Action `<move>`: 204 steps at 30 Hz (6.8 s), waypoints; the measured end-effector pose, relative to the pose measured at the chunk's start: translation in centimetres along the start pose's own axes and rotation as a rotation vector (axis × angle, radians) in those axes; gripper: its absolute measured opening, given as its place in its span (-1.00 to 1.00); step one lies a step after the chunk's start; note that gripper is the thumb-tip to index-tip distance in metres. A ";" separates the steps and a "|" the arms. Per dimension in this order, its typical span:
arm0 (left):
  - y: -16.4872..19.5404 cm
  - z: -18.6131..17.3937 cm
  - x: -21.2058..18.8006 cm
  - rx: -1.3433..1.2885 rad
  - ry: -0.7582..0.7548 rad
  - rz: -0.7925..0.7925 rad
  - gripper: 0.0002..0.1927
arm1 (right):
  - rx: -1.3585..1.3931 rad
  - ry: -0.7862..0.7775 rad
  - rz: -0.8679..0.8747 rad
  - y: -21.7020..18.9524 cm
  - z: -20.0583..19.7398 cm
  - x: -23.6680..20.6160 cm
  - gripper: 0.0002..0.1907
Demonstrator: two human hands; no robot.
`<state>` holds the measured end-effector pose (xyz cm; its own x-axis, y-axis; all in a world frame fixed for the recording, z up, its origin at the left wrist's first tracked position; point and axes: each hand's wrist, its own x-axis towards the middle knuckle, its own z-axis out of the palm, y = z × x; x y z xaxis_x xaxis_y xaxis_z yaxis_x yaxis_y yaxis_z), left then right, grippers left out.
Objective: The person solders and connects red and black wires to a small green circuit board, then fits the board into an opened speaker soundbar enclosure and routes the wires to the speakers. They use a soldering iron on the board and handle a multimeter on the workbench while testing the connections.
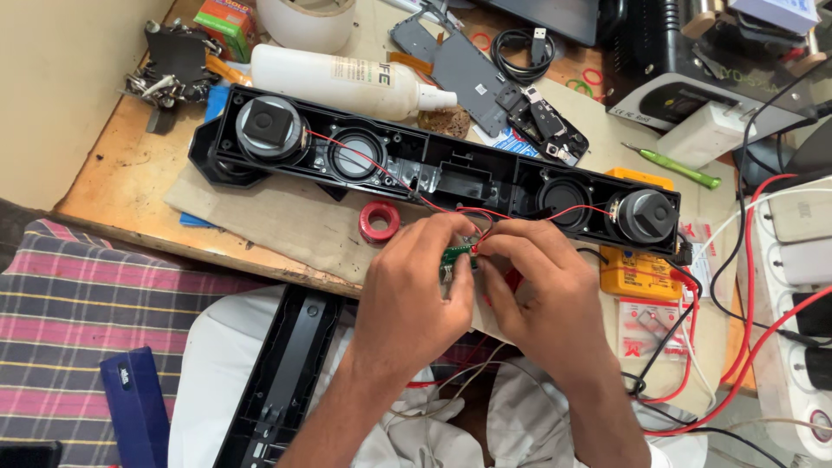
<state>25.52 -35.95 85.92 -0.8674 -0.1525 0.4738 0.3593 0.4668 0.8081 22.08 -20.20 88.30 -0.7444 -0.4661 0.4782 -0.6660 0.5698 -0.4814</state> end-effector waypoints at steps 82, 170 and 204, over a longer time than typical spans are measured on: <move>-2.3 -1.4 1.9 -0.105 -0.213 0.008 -0.79 | 0.022 0.001 -0.016 0.7 -2.6 -0.9 -0.77; -3.4 -1.1 1.1 -0.288 -0.022 -0.204 -0.75 | 0.256 -0.294 -0.225 5.4 -2.2 8.6 -0.82; -7.0 0.9 -1.1 -0.152 0.042 -0.052 -0.69 | 0.297 -0.321 -0.343 4.4 -1.9 10.5 -0.68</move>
<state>23.61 -38.26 79.38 -0.8720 -0.2107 0.4419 0.3653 0.3209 0.8738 11.40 -21.30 92.59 -0.4286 -0.8006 0.4188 -0.8233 0.1552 -0.5460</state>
